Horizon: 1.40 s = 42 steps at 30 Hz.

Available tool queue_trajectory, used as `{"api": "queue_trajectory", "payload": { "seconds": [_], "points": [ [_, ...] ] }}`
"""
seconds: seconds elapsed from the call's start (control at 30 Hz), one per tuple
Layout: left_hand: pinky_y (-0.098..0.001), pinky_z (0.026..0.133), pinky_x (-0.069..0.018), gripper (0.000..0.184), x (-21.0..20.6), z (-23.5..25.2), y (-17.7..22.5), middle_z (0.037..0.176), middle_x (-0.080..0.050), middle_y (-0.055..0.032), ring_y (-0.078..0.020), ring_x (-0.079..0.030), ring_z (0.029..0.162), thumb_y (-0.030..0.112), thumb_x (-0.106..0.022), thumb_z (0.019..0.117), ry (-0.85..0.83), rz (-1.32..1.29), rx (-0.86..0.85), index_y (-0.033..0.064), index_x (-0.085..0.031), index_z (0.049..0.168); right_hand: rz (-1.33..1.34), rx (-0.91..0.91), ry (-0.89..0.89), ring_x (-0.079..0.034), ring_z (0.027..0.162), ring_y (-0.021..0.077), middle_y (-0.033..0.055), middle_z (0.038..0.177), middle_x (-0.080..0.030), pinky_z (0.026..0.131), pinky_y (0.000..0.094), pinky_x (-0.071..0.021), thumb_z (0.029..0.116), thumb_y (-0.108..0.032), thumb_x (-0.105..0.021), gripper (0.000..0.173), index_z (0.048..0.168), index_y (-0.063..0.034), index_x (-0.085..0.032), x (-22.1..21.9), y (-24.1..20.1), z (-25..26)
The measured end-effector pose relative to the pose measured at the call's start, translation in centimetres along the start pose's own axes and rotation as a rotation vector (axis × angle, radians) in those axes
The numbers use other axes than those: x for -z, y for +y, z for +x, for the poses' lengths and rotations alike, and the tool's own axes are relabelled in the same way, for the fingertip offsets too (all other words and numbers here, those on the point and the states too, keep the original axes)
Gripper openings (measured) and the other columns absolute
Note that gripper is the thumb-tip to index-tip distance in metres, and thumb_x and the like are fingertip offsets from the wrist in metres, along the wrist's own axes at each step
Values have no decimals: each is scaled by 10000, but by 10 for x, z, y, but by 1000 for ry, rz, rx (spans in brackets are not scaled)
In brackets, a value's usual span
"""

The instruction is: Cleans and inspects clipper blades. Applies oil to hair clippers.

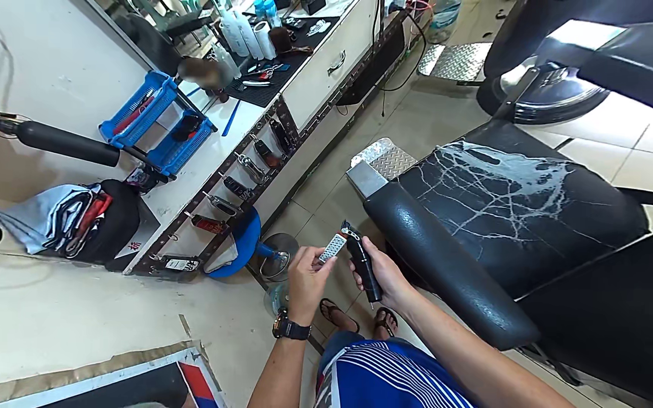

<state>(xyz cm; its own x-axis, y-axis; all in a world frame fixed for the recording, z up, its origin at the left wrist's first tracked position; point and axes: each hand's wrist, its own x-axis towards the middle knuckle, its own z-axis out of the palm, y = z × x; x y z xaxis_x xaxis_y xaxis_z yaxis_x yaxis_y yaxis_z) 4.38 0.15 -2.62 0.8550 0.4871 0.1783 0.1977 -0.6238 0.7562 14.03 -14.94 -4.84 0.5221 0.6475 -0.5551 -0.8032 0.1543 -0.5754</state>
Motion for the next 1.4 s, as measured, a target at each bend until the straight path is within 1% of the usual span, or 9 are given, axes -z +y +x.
{"api": "queue_trajectory", "payload": {
  "seconds": [0.17, 0.3, 0.43, 0.57, 0.67, 0.87, 1.0, 1.23, 1.4],
  "points": [
    [-258, 764, -637, 223, 0, -11, -22, 1011, -699, -84, -100, -713, 838, 179, -790, 896, -13, 6, 56, 26, -732, 1048, -40, 72, 1, -568, 521, 162, 92, 784, -614, 455, 281, -512, 1122, -469, -253, 519, 1266, -70, -550, -1, 0, 3],
    [-271, 764, -650, 227, -7, -12, -9, 1032, -693, -94, -122, -719, 850, 124, -798, 886, 16, -130, 23, 1, -725, 1063, -84, 90, -2, -570, 522, 164, 90, 787, -614, 459, 282, -514, 1123, -438, -308, 464, 1285, -77, -551, -2, 4, 1],
    [-292, 798, -629, 241, 6, -9, -32, 1030, -710, -109, -133, -717, 863, 173, -785, 897, -29, 22, 108, 15, -731, 1070, -176, 181, 8, -590, 549, 146, 81, 804, -624, 492, 272, -537, 1077, -316, -516, 353, 1310, -51, -543, -4, 1, -1],
    [-269, 775, -633, 242, 27, 1, -4, 1026, -711, -80, -110, -713, 850, 168, -782, 900, 26, 5, 59, 23, -735, 1088, -609, 283, 83, -664, 683, 166, 84, 939, -678, 632, 349, -588, 943, -390, -681, 548, 1395, -114, -539, 8, -5, 0],
    [-243, 760, -625, 253, 23, 10, 19, 1047, -705, -67, -87, -701, 836, 196, -775, 916, -23, 14, -48, 46, -750, 1118, -895, 333, 102, -713, 775, 171, 76, 1002, -713, 740, 404, -618, 934, -483, -677, 602, 1423, -164, -534, 9, -7, -1],
    [-249, 734, -595, 254, 40, 7, -10, 993, -698, -63, -89, -672, 781, 253, -761, 916, -3, 313, 19, 67, -757, 1089, -1152, 303, 179, -681, 1058, 255, 113, 1155, -701, 945, 496, -537, 938, -460, -661, 611, 1425, -113, -534, 11, -21, -14],
    [-227, 745, -613, 247, 30, 3, 9, 1031, -705, -59, -74, -692, 819, 209, -775, 908, -67, 116, -25, 58, -753, 1103, -1283, 310, 147, -671, 1103, 285, 127, 1195, -688, 961, 513, -532, 942, -392, -621, 568, 1415, -89, -537, 6, -20, -21],
    [-232, 747, -603, 246, 33, 18, 16, 981, -706, -53, -73, -687, 791, 261, -778, 904, -84, 258, -24, 78, -759, 1067, -1517, 257, 100, -659, 1143, 337, 164, 1329, -621, 962, 534, -534, 963, -380, -654, 601, 1438, -42, -504, -10, -23, -35],
    [-281, 763, -603, 266, 40, 29, 17, 932, -697, -36, -97, -685, 781, 333, -746, 928, -148, 402, -55, 105, -767, 1064, -1594, 235, 70, -664, 1126, 348, 171, 1301, -630, 950, 540, -537, 955, -375, -677, 594, 1412, -36, -507, -17, -23, -39]
  ]
}}
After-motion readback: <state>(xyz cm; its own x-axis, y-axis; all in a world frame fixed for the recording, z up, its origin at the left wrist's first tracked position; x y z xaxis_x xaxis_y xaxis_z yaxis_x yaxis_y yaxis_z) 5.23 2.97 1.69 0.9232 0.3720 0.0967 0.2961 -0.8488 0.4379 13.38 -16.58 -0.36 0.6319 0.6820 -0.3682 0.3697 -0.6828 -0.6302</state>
